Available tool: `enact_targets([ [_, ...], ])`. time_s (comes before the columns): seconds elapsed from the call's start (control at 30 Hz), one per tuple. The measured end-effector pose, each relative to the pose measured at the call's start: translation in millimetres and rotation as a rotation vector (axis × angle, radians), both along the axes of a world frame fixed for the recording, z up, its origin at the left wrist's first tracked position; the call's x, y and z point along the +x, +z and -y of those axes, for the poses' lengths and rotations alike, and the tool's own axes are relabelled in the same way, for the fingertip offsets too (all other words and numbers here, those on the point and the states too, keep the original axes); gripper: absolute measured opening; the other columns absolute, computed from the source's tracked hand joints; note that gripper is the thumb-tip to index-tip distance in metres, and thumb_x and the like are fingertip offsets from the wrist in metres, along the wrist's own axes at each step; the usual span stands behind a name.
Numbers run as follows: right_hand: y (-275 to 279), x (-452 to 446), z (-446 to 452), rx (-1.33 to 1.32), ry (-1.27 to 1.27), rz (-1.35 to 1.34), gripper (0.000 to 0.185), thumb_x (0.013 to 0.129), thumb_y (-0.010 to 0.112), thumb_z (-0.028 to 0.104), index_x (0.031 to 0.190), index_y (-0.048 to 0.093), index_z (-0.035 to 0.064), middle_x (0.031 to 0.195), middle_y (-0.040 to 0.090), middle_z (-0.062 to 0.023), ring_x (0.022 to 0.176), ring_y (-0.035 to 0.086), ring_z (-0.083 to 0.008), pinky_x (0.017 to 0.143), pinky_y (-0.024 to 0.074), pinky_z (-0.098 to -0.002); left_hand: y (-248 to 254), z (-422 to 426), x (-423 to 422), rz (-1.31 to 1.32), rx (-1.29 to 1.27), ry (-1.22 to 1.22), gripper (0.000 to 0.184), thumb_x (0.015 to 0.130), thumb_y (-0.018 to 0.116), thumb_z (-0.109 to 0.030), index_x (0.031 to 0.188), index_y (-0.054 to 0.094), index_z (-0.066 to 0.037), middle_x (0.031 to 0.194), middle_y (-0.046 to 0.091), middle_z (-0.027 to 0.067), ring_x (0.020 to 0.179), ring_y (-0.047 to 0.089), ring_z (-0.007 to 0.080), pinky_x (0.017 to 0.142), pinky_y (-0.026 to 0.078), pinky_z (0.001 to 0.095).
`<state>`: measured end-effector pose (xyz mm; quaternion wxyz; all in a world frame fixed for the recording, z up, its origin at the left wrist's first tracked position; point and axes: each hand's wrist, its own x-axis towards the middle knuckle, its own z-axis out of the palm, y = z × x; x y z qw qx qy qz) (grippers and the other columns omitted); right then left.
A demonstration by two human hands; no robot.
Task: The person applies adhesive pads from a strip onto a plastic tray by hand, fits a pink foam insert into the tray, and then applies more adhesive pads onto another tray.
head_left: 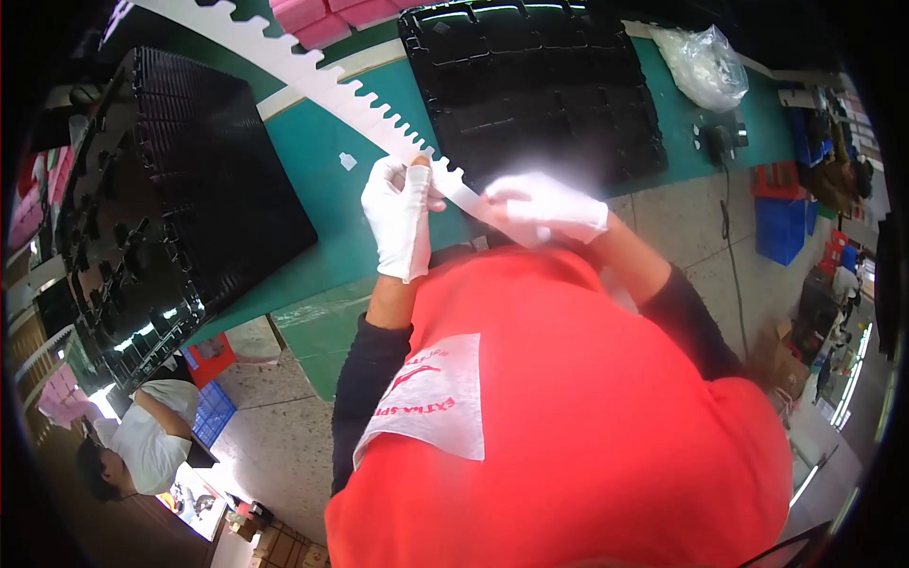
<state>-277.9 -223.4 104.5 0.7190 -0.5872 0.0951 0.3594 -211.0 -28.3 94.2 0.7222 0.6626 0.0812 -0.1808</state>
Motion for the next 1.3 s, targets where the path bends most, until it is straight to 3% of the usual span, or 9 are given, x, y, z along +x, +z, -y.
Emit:
enact_targets([
  [0.03, -4.0, 0.5, -4.1, -0.197, -0.133, 0.238, 0.040, 0.088, 0.062, 0.034, 0.103, 0.060, -0.0026, 0.099, 0.065, -0.0113, 0.081, 0.066, -0.0172, 0.071, 0.0527, -0.0282, -0.5, 0.5, -2.0, -0.009, 0.005, -0.009, 0.016, 0.089, 0.064, -0.012, 0.086, 0.055, 0.001, 0.070, 0.059, 0.0047, 0.054, 0.058, 0.0094, 0.049, 0.046, 0.0210],
  [0.1, 1.9, 10.0, -9.6, 0.030, -0.353, -0.011, 0.036, 0.089, 0.061, 0.033, 0.104, 0.061, 0.0000, 0.095, 0.064, -0.0060, 0.085, 0.064, -0.0130, 0.071, 0.0506, -0.0237, 2.7, 4.2, -7.4, -0.008, 0.000, -0.017, 0.016, 0.089, 0.065, -0.012, 0.087, 0.056, 0.001, 0.070, 0.059, 0.0047, 0.055, 0.057, 0.0087, 0.049, 0.046, 0.0210],
  [0.37, -6.5, 11.8, -21.9, -0.099, -0.312, 0.107, 0.022, 0.084, 0.070, 0.024, 0.091, 0.065, 0.0034, 0.084, 0.064, -0.0021, 0.074, 0.059, -0.0086, 0.061, 0.0482, -0.0228, 4.4, 12.3, -24.2, 0.014, 0.021, -0.016, 0.015, 0.088, 0.066, -0.011, 0.089, 0.057, 0.002, 0.073, 0.059, 0.0030, 0.058, 0.055, 0.0063, 0.051, 0.048, 0.0207],
  [0.63, -57.2, -43.0, -5.9, -0.126, -0.305, 0.044, 0.010, 0.082, 0.063, 0.010, 0.084, 0.065, 0.0003, 0.075, 0.064, -0.0049, 0.064, 0.060, -0.0102, 0.057, 0.0482, -0.0245, -50.1, 32.1, -87.1, -0.141, 0.064, 0.055, 0.013, 0.089, 0.064, -0.010, 0.087, 0.057, 0.001, 0.070, 0.057, 0.0025, 0.058, 0.057, 0.0083, 0.051, 0.050, 0.0222],
  [0.8, -74.3, -80.0, 3.2, -0.336, -0.257, 0.176, 0.011, 0.080, 0.064, 0.010, 0.084, 0.065, 0.0000, 0.072, 0.065, -0.0068, 0.063, 0.060, -0.0095, 0.058, 0.0490, -0.0261, -62.0, 36.8, -133.5, -0.325, -0.011, 0.008, 0.018, 0.092, 0.059, -0.014, 0.099, 0.060, 0.002, 0.085, 0.064, 0.0090, 0.072, 0.062, 0.0139, 0.064, 0.052, 0.0252],
  [0.93, -69.4, -74.0, 7.9, -0.490, -0.209, 0.475, 0.009, 0.081, 0.063, 0.011, 0.085, 0.065, 0.0027, 0.074, 0.066, -0.0096, 0.065, 0.065, -0.0171, 0.059, 0.0508, -0.0295, -51.6, 48.7, -131.5, -0.375, -0.008, 0.034, 0.020, 0.093, 0.058, -0.019, 0.099, 0.058, 0.000, 0.087, 0.064, 0.0077, 0.070, 0.062, 0.0130, 0.064, 0.052, 0.0235],
  [1.0, -58.7, -65.7, 11.6, -0.611, -0.144, 0.709, 0.013, 0.082, 0.064, 0.004, 0.094, 0.064, 0.0017, 0.082, 0.065, -0.0104, 0.072, 0.065, -0.0188, 0.064, 0.0512, -0.0287, -40.0, 58.2, -121.5, -0.286, -0.073, 0.196, 0.017, 0.093, 0.059, -0.015, 0.091, 0.060, 0.001, 0.075, 0.063, 0.0057, 0.061, 0.061, 0.0096, 0.053, 0.048, 0.0203],
  [1.13, -41.7, -41.2, 10.2, -0.807, -0.130, 1.067, 0.010, 0.077, 0.064, -0.001, 0.085, 0.062, 0.0038, 0.082, 0.061, -0.0125, 0.069, 0.064, -0.0284, 0.061, 0.0515, -0.0333, -31.4, 65.7, -99.4, -0.180, -0.034, 0.218, 0.016, 0.094, 0.056, -0.015, 0.097, 0.058, 0.001, 0.076, 0.063, 0.0057, 0.059, 0.061, 0.0107, 0.050, 0.047, 0.0210],
  [1.3, -37.2, -21.8, 9.7, -0.771, -0.195, 1.118, 0.009, 0.080, 0.064, 0.001, 0.088, 0.060, 0.0029, 0.082, 0.063, -0.0111, 0.070, 0.064, -0.0237, 0.063, 0.0513, -0.0315, -27.1, 68.9, -73.7, -0.194, -0.005, 0.212, 0.017, 0.095, 0.054, -0.014, 0.101, 0.057, 0.002, 0.081, 0.063, 0.0063, 0.059, 0.062, 0.0115, 0.047, 0.047, 0.0210],
])
